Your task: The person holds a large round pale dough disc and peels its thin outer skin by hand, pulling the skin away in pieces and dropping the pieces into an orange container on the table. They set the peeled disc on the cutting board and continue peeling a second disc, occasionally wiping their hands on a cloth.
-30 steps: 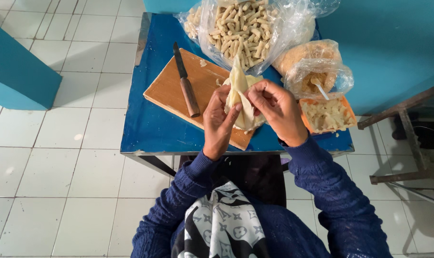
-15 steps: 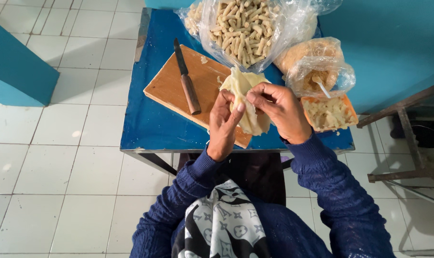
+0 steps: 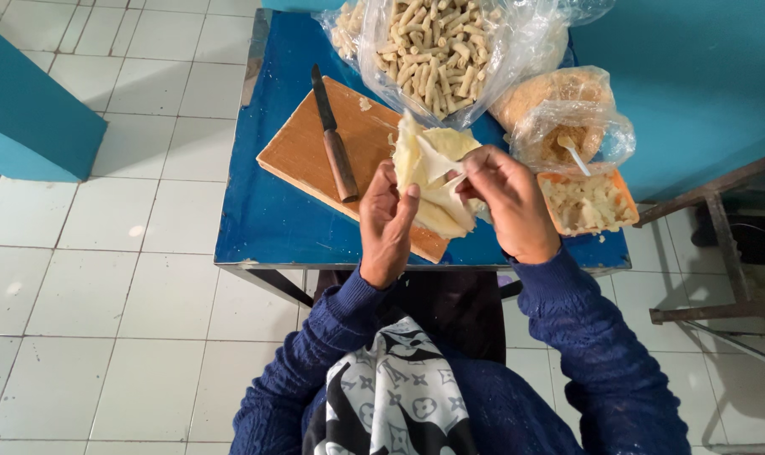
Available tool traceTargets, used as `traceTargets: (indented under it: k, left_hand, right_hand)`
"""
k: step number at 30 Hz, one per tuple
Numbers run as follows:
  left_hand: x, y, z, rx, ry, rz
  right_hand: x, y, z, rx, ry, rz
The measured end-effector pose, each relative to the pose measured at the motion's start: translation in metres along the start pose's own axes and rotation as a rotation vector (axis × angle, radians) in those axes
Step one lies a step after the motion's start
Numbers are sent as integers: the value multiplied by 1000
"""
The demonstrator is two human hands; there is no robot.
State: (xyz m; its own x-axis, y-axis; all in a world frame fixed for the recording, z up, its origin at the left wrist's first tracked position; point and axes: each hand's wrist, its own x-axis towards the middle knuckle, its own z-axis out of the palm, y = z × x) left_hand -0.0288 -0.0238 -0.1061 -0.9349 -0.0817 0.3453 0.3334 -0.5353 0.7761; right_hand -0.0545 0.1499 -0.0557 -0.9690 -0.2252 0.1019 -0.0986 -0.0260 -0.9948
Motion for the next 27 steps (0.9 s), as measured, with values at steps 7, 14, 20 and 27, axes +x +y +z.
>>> traceTargets:
  k: [7,14,20,27]
  left_hand:
    - [-1,-3,-1,27,1,76]
    - [-1,-2,0,-23,-91,109]
    - [-4,-7,-3,-57,-23,123]
    - [7,-3,5,-387,13,-23]
  right_hand:
    - [0,-3,12,117,6,-100]
    - [-10,-14,44,-600,124,-551]
    - [-5,1,33,-38,94,-238]
    - [-8,6,41,-291,151,-442]
